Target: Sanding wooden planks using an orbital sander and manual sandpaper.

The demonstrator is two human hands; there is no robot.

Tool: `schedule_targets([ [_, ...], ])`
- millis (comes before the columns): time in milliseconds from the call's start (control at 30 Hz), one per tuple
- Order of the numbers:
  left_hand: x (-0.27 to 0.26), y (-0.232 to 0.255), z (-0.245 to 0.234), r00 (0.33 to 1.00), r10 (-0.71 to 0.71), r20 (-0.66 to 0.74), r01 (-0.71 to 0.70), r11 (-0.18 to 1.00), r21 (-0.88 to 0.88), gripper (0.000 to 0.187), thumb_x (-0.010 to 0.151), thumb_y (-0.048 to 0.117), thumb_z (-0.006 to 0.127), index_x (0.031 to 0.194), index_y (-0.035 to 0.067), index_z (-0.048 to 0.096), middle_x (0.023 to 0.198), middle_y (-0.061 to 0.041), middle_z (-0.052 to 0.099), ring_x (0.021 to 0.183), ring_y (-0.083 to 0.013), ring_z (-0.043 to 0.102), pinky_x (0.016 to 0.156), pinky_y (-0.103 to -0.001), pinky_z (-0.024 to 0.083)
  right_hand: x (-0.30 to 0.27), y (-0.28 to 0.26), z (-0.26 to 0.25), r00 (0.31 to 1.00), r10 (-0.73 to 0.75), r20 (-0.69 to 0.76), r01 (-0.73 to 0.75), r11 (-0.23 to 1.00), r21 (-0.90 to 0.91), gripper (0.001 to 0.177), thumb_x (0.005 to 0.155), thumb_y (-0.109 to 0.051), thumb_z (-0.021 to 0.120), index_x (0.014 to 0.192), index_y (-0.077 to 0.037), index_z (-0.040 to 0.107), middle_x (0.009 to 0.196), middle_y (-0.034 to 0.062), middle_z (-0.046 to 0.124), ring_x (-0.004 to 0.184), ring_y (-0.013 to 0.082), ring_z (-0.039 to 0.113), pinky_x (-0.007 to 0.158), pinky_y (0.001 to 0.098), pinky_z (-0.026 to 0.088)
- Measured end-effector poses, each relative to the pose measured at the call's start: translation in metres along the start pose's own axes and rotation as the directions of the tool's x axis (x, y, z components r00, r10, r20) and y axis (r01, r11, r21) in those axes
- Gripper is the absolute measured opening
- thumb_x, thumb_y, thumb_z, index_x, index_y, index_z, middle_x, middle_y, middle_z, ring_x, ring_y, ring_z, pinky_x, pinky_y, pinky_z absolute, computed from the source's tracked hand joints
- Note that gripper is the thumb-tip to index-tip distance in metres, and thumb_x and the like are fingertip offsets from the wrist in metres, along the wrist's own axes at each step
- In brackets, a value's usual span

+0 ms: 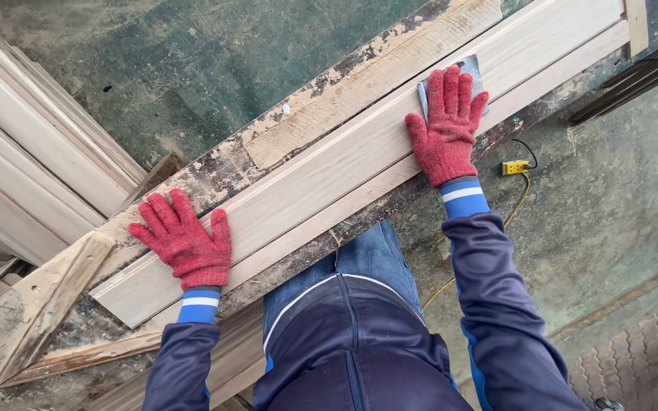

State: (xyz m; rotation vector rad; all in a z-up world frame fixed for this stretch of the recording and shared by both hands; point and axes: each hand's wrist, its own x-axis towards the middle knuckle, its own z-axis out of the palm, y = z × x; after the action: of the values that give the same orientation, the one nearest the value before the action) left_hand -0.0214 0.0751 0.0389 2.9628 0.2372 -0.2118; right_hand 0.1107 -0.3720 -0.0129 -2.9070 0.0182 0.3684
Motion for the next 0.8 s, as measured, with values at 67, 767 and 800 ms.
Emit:
schedule_targets([
  [67,0.0,0.0,0.0,1.0,0.013,-0.015,-0.013,1.0,0.005,0.084,0.099,0.043,0.063,0.161,-0.009,0.041,0.167,-0.035,0.02,0.153,-0.055,0.01,0.119,-0.074,-0.001,-0.001,0.004,0.017,0.999,0.014,-0.03,-0.015,1.0,-0.021,0.084,0.108,-0.067,0.037,0.17,-0.014,0.02,0.174,0.0124,0.006,0.159,0.0344,-0.002,0.124,0.0609,-0.011],
  [767,-0.001,0.028,0.008,0.976,-0.033,-0.214,0.072,0.982,0.174,0.076,0.094,0.03,0.072,0.156,-0.009,0.053,0.155,-0.046,0.047,0.148,-0.0601,0.031,0.118,-0.075,0.01,0.046,0.113,-0.018,0.999,0.021,0.05,-0.019,0.999,-0.037,0.076,0.103,-0.064,0.039,0.167,-0.027,0.023,0.173,0.0087,0.02,0.159,0.0354,0.013,0.126,0.0624,0.002],
  [800,-0.002,0.044,0.009,0.967,-0.08,-0.242,0.135,0.966,0.22,0.071,0.095,0.018,0.076,0.156,-0.011,0.054,0.154,-0.047,0.048,0.147,-0.0615,0.032,0.116,-0.077,0.009,0.059,0.146,-0.027,0.993,0.121,0.006,-0.121,0.992,-0.034,0.075,0.105,-0.063,0.036,0.168,-0.025,0.022,0.173,0.009,0.018,0.159,0.0356,0.012,0.126,0.0621,0.002],
])
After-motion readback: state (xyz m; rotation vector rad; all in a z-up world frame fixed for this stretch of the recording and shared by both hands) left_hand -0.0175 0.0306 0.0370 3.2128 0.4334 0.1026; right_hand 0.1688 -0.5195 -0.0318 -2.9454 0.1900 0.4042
